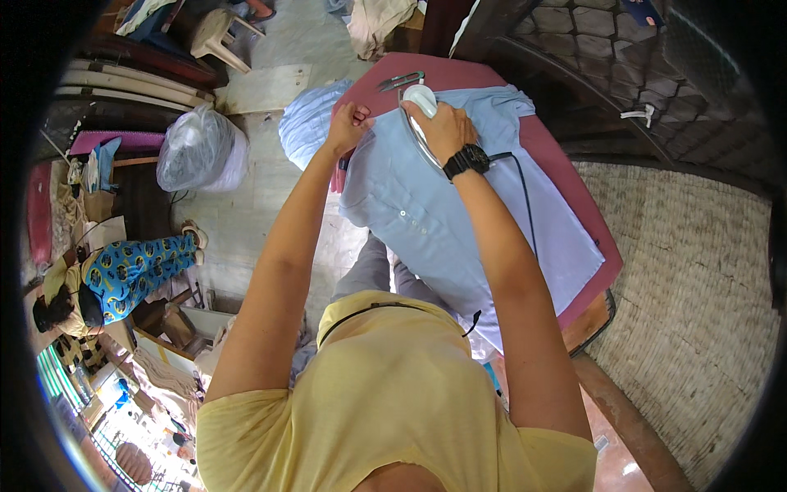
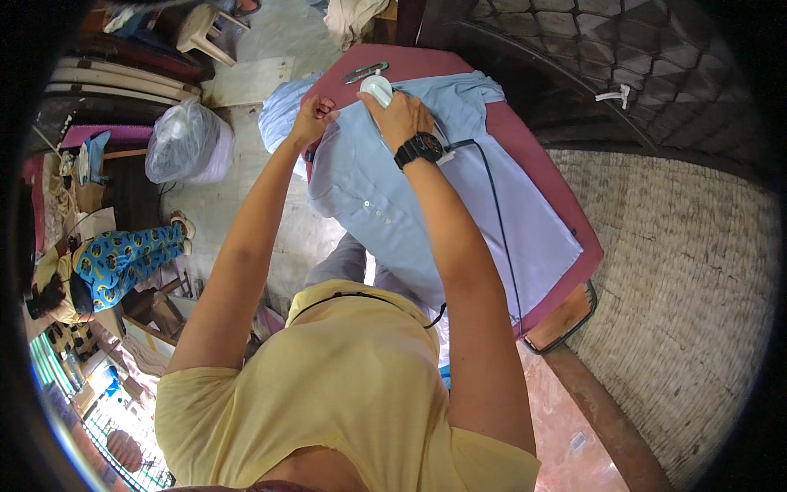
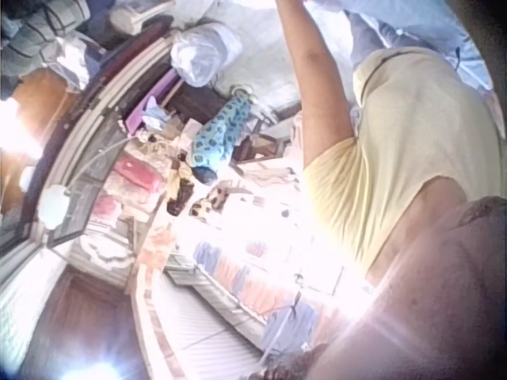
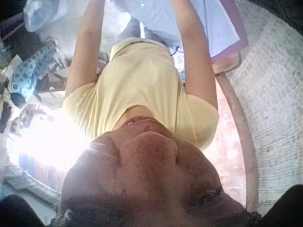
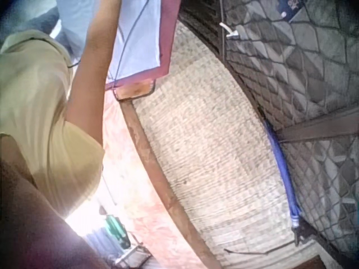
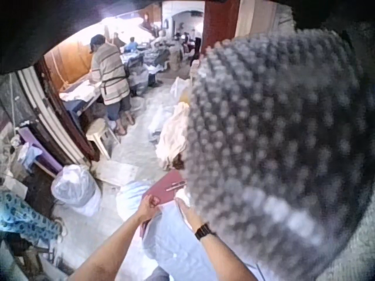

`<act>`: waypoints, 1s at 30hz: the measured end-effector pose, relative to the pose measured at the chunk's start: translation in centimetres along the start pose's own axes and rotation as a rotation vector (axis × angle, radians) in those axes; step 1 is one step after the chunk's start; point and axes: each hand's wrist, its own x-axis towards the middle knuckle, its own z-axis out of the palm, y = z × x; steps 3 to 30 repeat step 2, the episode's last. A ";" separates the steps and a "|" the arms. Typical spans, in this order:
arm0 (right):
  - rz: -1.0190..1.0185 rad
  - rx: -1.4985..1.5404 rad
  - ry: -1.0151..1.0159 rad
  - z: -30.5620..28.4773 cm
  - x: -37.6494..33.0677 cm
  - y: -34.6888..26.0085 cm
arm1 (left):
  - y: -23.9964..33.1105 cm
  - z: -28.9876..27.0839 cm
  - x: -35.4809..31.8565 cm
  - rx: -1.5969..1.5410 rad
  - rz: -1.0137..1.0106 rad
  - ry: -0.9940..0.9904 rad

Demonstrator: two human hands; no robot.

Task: The person irons a blue collared shirt on a red ironing board. They press the collar and front of the shirt using an electric iron.

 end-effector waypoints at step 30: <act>-0.029 -0.069 -0.059 0.4 0.1 -0.8 | 0.1 -0.4 0.3 0.003 -0.119 -0.044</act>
